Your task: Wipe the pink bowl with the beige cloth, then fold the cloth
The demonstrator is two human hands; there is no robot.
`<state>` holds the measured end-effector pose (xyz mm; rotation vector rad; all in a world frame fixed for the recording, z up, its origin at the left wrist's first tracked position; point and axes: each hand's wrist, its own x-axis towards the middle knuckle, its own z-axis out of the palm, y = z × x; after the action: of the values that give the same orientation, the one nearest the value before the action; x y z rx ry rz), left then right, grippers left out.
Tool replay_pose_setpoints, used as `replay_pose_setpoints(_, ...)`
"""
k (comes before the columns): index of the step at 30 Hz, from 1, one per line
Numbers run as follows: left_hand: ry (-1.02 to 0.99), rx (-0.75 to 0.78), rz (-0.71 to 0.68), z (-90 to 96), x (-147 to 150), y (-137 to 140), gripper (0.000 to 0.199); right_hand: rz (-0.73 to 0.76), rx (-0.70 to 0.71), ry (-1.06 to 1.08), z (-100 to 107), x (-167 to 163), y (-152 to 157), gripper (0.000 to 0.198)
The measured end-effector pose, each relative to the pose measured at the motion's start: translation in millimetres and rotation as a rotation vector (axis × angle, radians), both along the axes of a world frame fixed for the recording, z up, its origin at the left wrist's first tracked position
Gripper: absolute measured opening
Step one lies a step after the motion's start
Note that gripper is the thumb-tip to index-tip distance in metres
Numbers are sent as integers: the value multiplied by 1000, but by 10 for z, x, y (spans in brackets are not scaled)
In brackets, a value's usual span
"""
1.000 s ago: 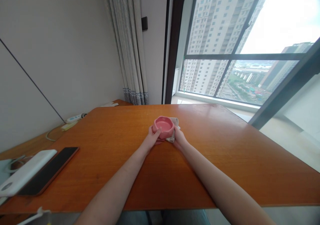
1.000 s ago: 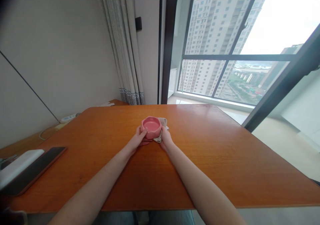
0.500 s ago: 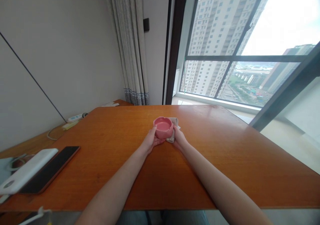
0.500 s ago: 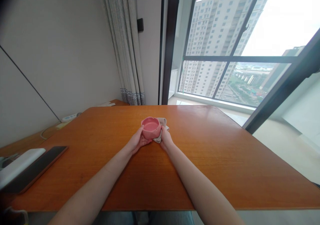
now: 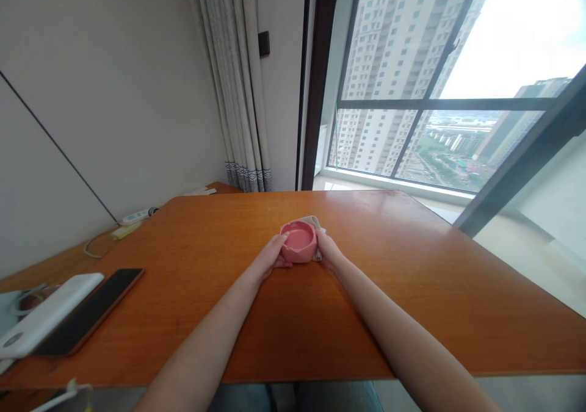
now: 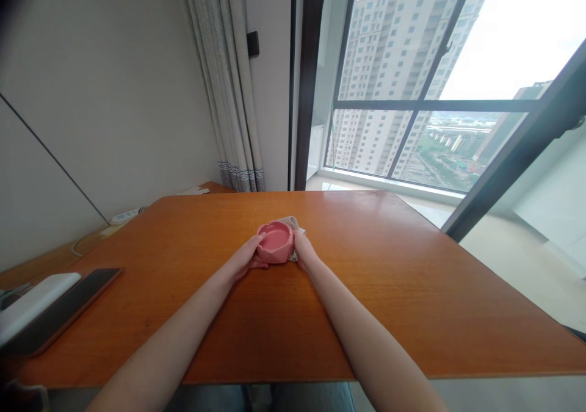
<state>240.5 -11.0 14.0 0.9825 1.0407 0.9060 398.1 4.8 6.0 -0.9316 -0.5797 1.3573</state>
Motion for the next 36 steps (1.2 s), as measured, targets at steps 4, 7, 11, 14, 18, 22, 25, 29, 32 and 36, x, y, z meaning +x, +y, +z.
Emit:
replay_pose_setpoints(4,-140,6,136,33,72,-34,47,10,-64,57,25,-96,-29,10)
replay_pose_setpoints(7,-127,15,209,37,88,-25,54,4,-61,97,12,-142,-24,13)
replay_pose_setpoints(11,-54,-15,99,36,22,27,61,-10,-77,84,5,-84,14,8)
replay_pose_setpoints(14,-9,-26,43,67,-31,36,68,74,-109,85,41,-18,21,8)
replay_pose_setpoints(18,52,-70,-74,112,-62,6,72,204,-127,71,59,-33,-18,11)
replay_pose_setpoints(22,-45,-24,-11,99,-18,-5,58,99,-125,83,5,-112,-32,11)
replay_pose_setpoints(25,-128,36,83,72,46,-20,49,-22,-103,105,-30,-128,-8,12)
replay_pose_setpoints(29,-148,24,-54,94,69,-88,54,-93,-75,77,4,-41,16,9)
replay_pose_setpoints(32,-150,-57,-192,144,38,-128,61,88,-77,34,74,26,-1,4)
replay_pose_setpoints(36,-117,-92,-131,143,26,-102,61,213,-98,39,105,-22,-41,6)
